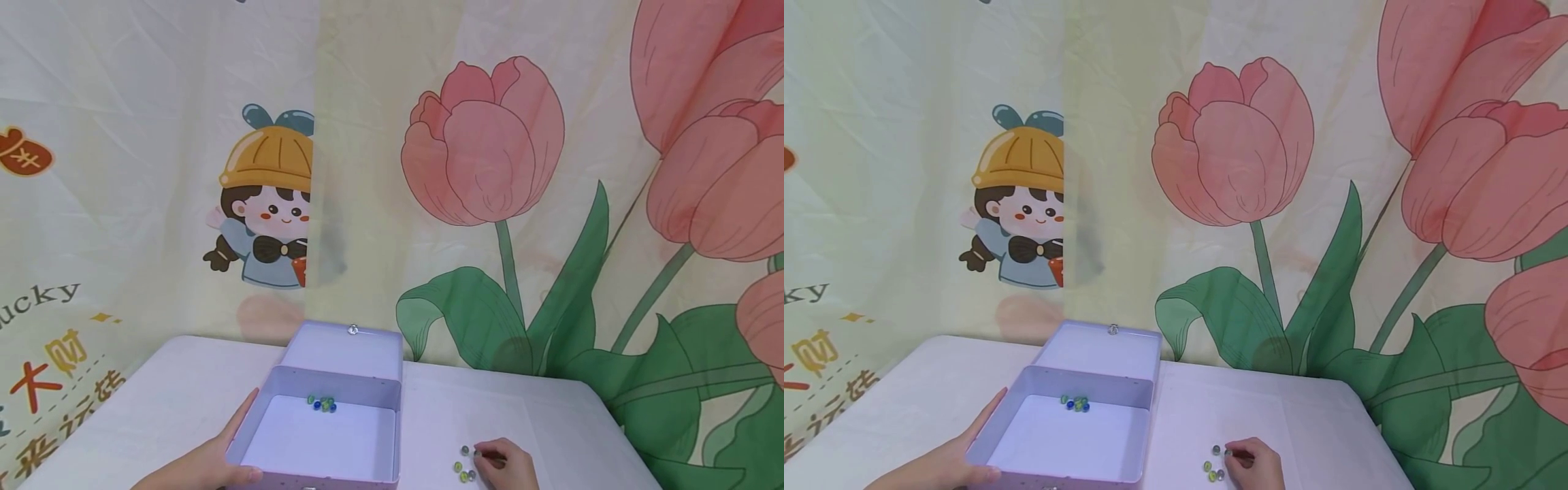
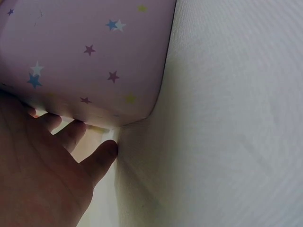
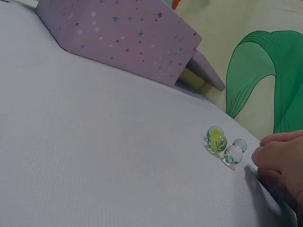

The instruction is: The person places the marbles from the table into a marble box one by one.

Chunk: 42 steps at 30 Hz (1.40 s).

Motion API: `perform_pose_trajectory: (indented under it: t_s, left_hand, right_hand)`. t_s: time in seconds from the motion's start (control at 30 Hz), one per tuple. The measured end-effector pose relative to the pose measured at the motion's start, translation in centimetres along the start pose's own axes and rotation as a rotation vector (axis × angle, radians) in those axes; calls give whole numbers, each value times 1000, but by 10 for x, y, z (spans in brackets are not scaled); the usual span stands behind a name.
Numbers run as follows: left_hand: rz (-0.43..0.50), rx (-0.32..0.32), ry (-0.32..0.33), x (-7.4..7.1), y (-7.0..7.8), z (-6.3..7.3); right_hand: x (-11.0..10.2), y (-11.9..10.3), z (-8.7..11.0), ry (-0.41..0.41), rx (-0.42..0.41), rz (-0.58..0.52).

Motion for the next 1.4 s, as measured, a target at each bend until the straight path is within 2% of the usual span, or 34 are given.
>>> perform_pose_trajectory:
  t_s: [0.17, 0.47, 0.6, 0.77, 0.93, 1.0, 1.17, 1.3, 1.4]
  left_hand:
    - [13, 4, 4, -1, -1, 3]
    - [48, 96, -17, 0, 2, 4]
    - [44, 115, -25, 0, 4, 4]
    - [0, 80, 1, -2, 6, 4]
    - [-33, 96, 6, -1, 8, 0]
    - [-9, 122, -13, 0, 8, -3]
    - [46, 106, -30, 2, 6, -7]
    - [-48, 97, 33, -1, 2, -3]
    - [-26, 101, 33, -1, -2, -1]
  right_hand:
    - [-2, -3, 0, -5, 9, -53]
    - [-5, -9, 3, -2, -14, -94]
    - [-7, -19, 4, -26, -69, -99]
    - [-7, -36, 7, -77, -167, -102]
    - [-2, -52, 13, -130, -217, -141]
    - [2, -61, 16, -159, -241, -173]
    - [16, -94, 24, -228, -316, -259]
    - [39, -134, 20, -259, -457, -231]
    - [58, -160, 12, -305, -541, -182]
Point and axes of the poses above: each hand's wrist, its own z-axis away from the middle knuckle, its own x-axis out of the palm, y = z × x, the point moved 4 cm from there along -z, towards the middle knuckle, and after that the axes turned 2 degrees about -z, right-handed, at the moved point
